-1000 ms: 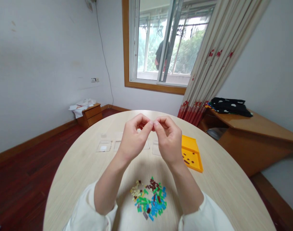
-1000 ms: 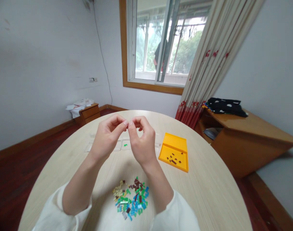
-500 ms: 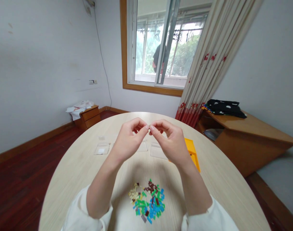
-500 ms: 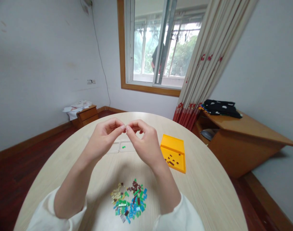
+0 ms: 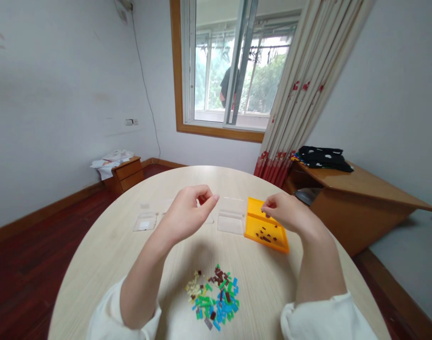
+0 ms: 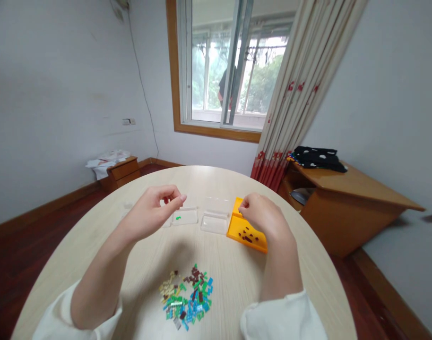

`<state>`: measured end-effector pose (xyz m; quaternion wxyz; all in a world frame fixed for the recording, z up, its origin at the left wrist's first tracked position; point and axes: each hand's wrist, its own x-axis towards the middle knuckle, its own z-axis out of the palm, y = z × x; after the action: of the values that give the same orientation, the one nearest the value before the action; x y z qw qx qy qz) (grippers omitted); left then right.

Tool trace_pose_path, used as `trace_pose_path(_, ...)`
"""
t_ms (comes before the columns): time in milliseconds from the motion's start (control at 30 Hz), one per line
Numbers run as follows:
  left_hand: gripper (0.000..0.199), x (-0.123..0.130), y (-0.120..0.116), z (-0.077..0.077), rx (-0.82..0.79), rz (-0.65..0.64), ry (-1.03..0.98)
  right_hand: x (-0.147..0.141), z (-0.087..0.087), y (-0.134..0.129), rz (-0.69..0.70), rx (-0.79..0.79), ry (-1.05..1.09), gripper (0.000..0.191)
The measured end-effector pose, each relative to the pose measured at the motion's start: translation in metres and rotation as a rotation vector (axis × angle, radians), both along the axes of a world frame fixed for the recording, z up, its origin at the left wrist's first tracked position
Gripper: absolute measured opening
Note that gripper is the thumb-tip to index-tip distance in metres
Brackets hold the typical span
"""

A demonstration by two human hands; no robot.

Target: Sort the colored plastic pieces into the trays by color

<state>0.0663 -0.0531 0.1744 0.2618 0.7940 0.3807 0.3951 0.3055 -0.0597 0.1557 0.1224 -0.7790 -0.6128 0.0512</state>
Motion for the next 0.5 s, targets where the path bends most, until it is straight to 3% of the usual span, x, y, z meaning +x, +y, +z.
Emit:
trace_pose_path(167, 0.03, 0.0, 0.001, 0.0, 0.003, 0.008, 0.013, 0.015, -0.013, 0.009, -0.091, -0.055, -0.036, 0.016)
trace_pose_path(500, 0.032, -0.003, 0.004, -0.002, 0.025, 0.005, -0.004, 0.018, -0.009, 0.007, -0.072, 0.01, 0.025, 0.024)
